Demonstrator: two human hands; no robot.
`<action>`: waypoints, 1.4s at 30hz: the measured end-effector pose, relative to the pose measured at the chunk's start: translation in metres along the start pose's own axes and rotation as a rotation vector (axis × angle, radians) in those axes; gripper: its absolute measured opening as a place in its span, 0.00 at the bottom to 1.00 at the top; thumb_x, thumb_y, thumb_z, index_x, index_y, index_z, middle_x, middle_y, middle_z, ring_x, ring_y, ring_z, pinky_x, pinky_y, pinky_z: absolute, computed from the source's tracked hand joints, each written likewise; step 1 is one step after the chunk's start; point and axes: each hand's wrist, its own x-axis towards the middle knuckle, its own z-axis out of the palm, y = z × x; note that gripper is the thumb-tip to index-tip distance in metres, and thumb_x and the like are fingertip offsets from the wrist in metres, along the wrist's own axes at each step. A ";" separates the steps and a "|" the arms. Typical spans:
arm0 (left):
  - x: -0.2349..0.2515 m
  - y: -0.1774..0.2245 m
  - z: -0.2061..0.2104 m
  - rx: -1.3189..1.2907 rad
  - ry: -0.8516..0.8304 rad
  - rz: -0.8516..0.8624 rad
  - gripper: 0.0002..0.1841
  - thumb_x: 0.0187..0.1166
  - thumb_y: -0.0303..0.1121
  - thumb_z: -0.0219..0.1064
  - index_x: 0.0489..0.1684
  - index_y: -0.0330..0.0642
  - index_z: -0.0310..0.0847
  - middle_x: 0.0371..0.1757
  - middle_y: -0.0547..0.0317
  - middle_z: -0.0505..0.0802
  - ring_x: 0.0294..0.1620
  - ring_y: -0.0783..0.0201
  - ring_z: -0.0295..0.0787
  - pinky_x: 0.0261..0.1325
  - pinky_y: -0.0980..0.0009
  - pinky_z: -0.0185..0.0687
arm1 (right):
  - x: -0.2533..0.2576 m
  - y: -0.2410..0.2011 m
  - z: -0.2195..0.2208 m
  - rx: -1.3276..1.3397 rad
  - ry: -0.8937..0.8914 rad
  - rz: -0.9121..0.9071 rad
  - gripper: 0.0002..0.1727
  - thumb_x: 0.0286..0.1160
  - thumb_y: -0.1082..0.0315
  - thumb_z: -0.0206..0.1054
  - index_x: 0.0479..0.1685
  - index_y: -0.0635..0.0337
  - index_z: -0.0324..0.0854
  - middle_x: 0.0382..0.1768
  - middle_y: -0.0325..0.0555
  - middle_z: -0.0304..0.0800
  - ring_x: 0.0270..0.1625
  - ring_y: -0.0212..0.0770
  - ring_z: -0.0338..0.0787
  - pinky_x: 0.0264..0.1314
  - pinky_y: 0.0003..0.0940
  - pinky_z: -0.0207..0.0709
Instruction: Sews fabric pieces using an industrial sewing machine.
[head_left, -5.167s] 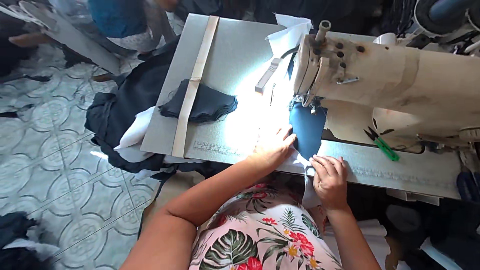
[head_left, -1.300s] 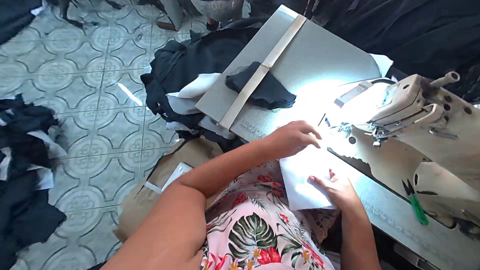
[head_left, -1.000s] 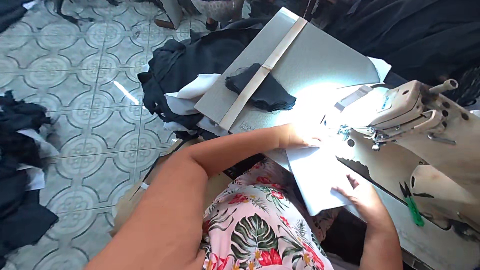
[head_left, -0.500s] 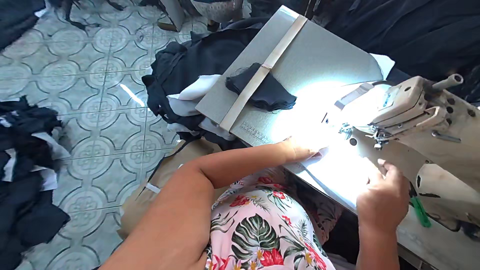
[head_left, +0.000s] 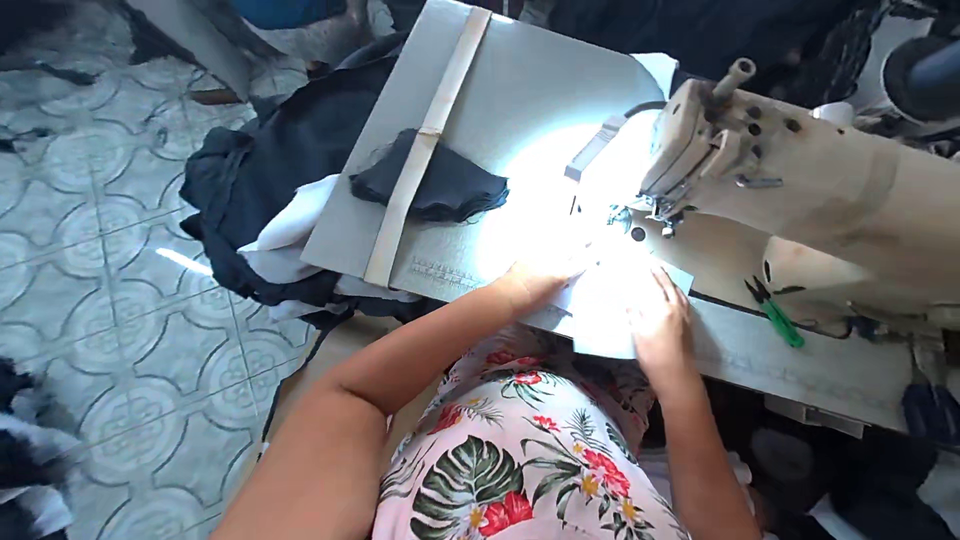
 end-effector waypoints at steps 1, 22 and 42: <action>-0.004 0.004 -0.003 -0.016 -0.012 -0.026 0.23 0.81 0.21 0.63 0.74 0.47 0.83 0.73 0.48 0.88 0.63 0.47 0.92 0.59 0.50 0.88 | -0.005 0.002 0.009 -0.062 -0.032 0.008 0.39 0.80 0.51 0.65 0.84 0.71 0.67 0.87 0.66 0.64 0.90 0.66 0.61 0.90 0.64 0.54; 0.018 0.015 -0.002 -0.023 -0.442 -0.443 0.26 0.88 0.47 0.50 0.83 0.52 0.73 0.66 0.47 0.90 0.65 0.41 0.87 0.60 0.36 0.80 | -0.010 -0.011 -0.032 -0.111 -0.125 -0.019 0.64 0.67 0.17 0.49 0.86 0.70 0.64 0.89 0.66 0.60 0.92 0.69 0.56 0.90 0.68 0.51; -0.008 0.016 -0.030 -0.280 -0.105 -0.275 0.17 0.82 0.39 0.66 0.59 0.35 0.87 0.62 0.38 0.91 0.69 0.39 0.85 0.70 0.36 0.76 | 0.162 -0.204 0.090 -0.048 -0.275 -0.509 0.14 0.84 0.68 0.62 0.56 0.61 0.91 0.59 0.58 0.93 0.68 0.62 0.87 0.68 0.60 0.77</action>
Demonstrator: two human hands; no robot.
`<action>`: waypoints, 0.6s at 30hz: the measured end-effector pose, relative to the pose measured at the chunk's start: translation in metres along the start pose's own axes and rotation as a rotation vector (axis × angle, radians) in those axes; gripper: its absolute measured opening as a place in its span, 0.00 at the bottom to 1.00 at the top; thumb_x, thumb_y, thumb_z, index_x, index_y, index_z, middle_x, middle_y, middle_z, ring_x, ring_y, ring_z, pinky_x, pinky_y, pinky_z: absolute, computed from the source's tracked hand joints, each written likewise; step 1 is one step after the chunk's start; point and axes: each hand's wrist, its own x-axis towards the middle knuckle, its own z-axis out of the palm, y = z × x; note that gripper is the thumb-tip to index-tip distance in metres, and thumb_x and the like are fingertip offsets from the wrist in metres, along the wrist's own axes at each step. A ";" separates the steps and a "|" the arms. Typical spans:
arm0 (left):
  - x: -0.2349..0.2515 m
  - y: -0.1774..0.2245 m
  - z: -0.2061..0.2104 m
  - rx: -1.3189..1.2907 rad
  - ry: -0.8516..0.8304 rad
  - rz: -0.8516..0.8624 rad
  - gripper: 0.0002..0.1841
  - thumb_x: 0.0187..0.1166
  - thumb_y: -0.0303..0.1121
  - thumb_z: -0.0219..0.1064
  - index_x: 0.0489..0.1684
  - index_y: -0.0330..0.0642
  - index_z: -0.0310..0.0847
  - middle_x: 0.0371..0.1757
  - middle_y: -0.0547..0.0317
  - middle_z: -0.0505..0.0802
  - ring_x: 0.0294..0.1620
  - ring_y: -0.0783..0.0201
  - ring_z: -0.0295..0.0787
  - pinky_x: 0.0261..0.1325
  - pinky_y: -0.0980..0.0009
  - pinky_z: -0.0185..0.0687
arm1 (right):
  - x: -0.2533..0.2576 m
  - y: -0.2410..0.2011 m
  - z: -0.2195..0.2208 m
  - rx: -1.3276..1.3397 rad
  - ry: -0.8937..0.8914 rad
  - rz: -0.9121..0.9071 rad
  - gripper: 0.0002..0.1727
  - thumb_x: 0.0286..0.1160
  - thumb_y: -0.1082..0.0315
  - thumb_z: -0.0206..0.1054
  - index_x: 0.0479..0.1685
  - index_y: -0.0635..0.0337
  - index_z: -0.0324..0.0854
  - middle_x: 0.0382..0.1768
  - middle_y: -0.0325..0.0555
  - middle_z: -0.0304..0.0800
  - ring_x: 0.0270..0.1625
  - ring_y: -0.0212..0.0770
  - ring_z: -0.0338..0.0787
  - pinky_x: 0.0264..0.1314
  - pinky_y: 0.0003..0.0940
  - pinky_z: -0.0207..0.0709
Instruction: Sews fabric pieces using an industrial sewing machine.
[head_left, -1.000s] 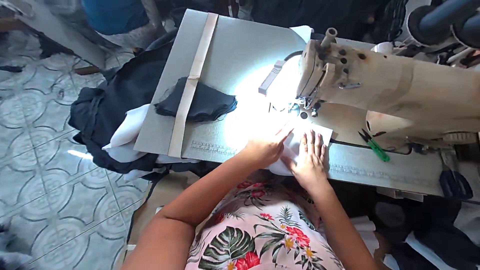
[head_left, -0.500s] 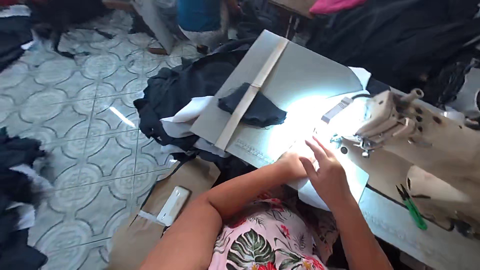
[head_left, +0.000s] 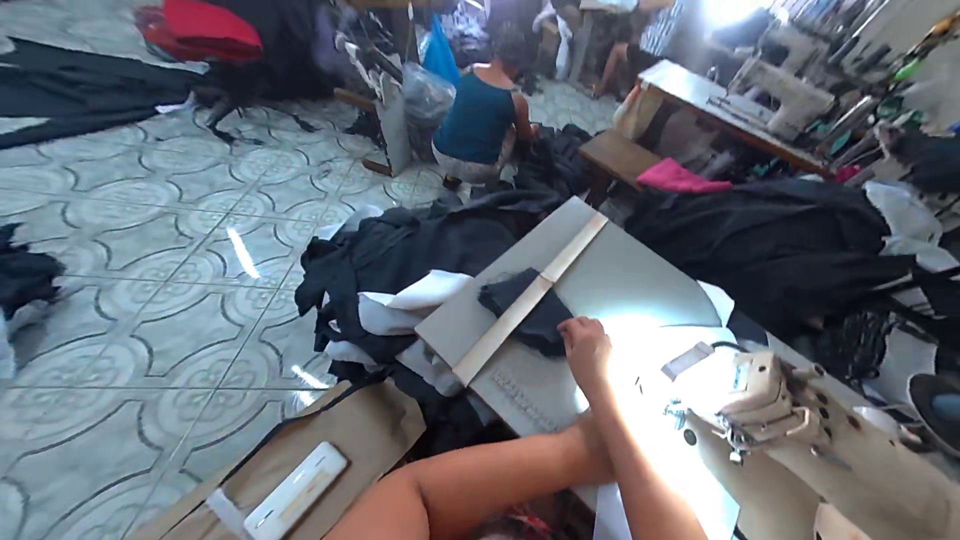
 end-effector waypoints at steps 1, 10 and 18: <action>0.000 0.002 -0.004 -0.019 -0.027 -0.017 0.17 0.83 0.38 0.65 0.60 0.34 0.86 0.62 0.37 0.91 0.69 0.39 0.84 0.72 0.36 0.73 | 0.000 -0.003 -0.007 0.006 -0.044 0.029 0.15 0.83 0.69 0.63 0.61 0.60 0.89 0.62 0.58 0.91 0.70 0.61 0.86 0.71 0.58 0.77; 0.001 0.008 -0.006 0.010 -0.059 -0.053 0.18 0.82 0.40 0.65 0.61 0.36 0.85 0.64 0.37 0.90 0.72 0.38 0.82 0.75 0.35 0.70 | 0.001 -0.002 -0.008 -0.081 -0.050 0.014 0.13 0.84 0.65 0.64 0.54 0.58 0.92 0.58 0.55 0.92 0.68 0.59 0.86 0.69 0.60 0.74; -0.017 0.027 -0.039 -0.018 -0.185 -0.138 0.17 0.85 0.36 0.63 0.59 0.30 0.85 0.63 0.32 0.90 0.67 0.33 0.85 0.64 0.31 0.74 | -0.012 -0.003 0.003 0.182 0.618 -0.394 0.06 0.69 0.72 0.66 0.36 0.61 0.89 0.51 0.46 0.98 0.58 0.48 0.96 0.70 0.54 0.82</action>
